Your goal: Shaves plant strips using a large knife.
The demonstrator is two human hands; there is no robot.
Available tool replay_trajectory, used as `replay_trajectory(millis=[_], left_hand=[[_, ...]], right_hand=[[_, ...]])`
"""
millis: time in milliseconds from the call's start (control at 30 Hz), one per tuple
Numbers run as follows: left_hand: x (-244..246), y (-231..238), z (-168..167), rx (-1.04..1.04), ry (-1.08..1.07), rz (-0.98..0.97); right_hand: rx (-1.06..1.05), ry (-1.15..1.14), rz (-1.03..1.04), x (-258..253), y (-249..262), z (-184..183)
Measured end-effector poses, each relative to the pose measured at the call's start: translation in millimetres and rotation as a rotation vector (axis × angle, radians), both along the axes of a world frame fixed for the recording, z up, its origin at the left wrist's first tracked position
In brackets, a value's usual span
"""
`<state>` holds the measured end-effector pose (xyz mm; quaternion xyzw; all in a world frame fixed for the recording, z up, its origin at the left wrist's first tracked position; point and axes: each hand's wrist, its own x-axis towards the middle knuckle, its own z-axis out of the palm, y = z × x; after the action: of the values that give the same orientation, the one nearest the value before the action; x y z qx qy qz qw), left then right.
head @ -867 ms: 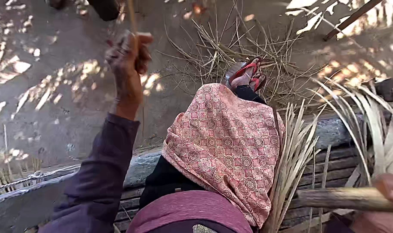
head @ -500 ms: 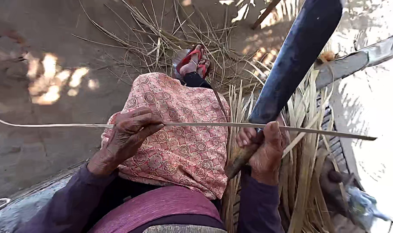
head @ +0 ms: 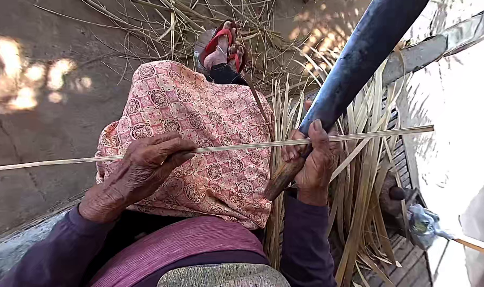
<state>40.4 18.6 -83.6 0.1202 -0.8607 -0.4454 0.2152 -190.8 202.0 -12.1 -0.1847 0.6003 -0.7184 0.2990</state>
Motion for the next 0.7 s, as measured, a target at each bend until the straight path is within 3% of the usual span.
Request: replay_trajectory(millis=[167, 267, 333, 467, 567, 700], left_hand=[[28.6, -13.7, -9.3, 0.005, -0.118, -0.01], [34.5, -14.0, 3.4, 0.103, -0.174, 0.132], [28.1, -13.7, 11.6, 0.152, -0.179, 0.229], [-14.8, -20.2, 6.4, 0.146, -0.015, 0.287], [-57.0, -14.3, 8.0, 0.025, 0.015, 0.236], [-97.8, 16.6, 26.0, 0.004, 0.006, -0.021]], right_hand=[[-0.046, -0.075, -0.035, -30.8, 14.2, -3.0], [-0.071, -0.181, -0.072, -44.2, 24.3, -10.0], [-0.092, -0.257, -0.132, -43.0, 31.8, -22.5], [-0.289, -0.283, -0.056, -9.0, 45.8, -26.8], [-0.164, -0.128, 0.057, 21.0, 48.6, -18.2], [0.06, 0.004, 0.169, 37.3, 64.2, -31.3]])
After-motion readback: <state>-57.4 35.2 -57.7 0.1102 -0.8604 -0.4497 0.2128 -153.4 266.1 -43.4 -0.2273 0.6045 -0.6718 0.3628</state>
